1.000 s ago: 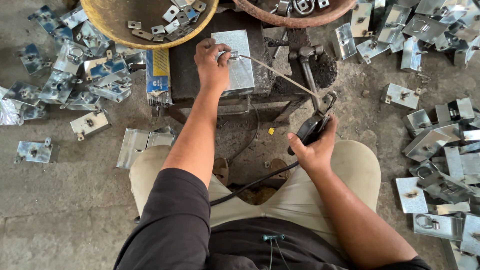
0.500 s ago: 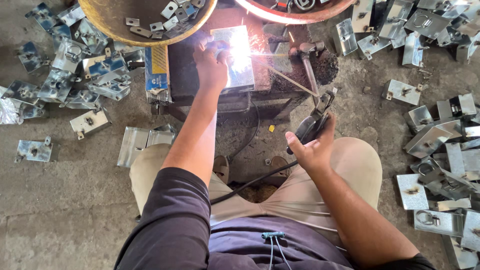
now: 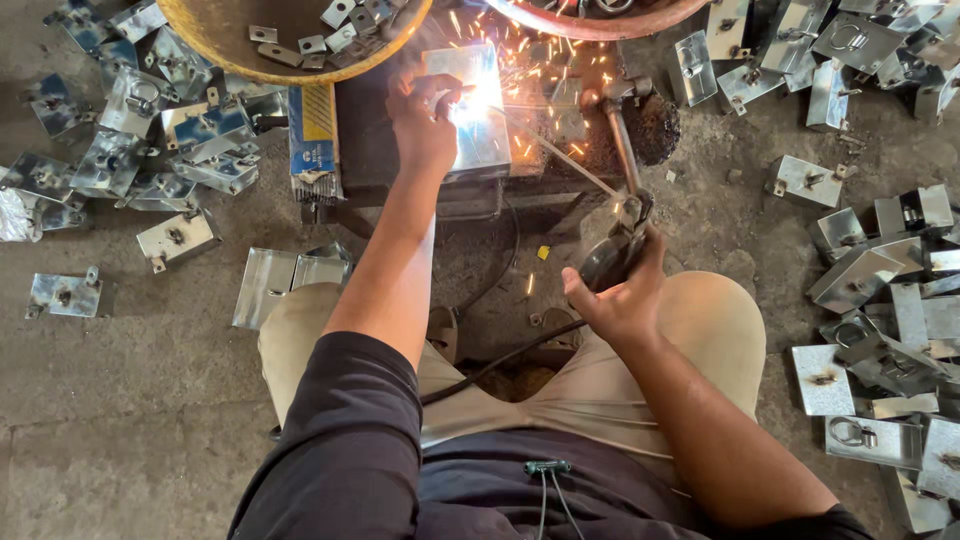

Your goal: The person sits on the floor and uses a welding torch to attach small metal brackets and eye bolts to rectangular metal plates. They pick up parts from nearby bowls, position them on a metal block, weld them in place, and occasionally use a hammer to adjust the components.

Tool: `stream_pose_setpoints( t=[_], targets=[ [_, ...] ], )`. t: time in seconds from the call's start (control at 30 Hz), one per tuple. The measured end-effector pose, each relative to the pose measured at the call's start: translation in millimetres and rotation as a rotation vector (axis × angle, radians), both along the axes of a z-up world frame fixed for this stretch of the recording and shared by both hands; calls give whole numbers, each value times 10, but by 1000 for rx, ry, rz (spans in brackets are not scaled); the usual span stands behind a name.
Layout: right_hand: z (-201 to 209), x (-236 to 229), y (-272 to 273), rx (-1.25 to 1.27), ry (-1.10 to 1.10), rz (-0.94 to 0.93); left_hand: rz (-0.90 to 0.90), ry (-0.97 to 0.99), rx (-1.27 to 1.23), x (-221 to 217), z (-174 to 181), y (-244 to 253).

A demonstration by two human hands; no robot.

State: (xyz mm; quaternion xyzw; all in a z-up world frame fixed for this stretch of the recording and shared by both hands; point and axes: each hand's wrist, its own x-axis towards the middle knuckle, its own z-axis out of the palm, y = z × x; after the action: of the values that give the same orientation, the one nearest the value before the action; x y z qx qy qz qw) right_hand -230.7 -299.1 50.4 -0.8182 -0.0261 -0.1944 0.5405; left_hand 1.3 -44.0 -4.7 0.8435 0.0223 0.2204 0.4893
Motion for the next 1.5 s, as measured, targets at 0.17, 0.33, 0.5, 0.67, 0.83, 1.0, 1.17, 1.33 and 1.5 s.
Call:
stream_pose_setpoints(
  t=[0.17,0.33,0.5,0.67,0.83,1.0,1.17,1.33,1.5],
  targets=[
    [-11,-13,14,-66,-35,-9,0,-71,84,-10,39,15],
    [-33,-8,40,-20,21,-8,-47,-41,-49,150,-202,78],
    [-10,-18,58,-65,-25,27,13,-32,49,88,-234,49],
    [45,-30,82,-81,1,25,45,-107,333,289,-567,151],
    [67,-25,94,-73,11,42,65,-113,251,361,-770,136],
    [33,29,64,-144,-58,84,13,-292,409,166,-397,130],
    [-138,94,-107,536,-75,-20,-1,-124,-14,38,-19,49],
    [-99,441,-558,1373,182,-163,208,-326,14,101,-38,62],
    [-66,533,-705,1473,563,-324,290,-286,-3,-243,-45,70]
  ],
)
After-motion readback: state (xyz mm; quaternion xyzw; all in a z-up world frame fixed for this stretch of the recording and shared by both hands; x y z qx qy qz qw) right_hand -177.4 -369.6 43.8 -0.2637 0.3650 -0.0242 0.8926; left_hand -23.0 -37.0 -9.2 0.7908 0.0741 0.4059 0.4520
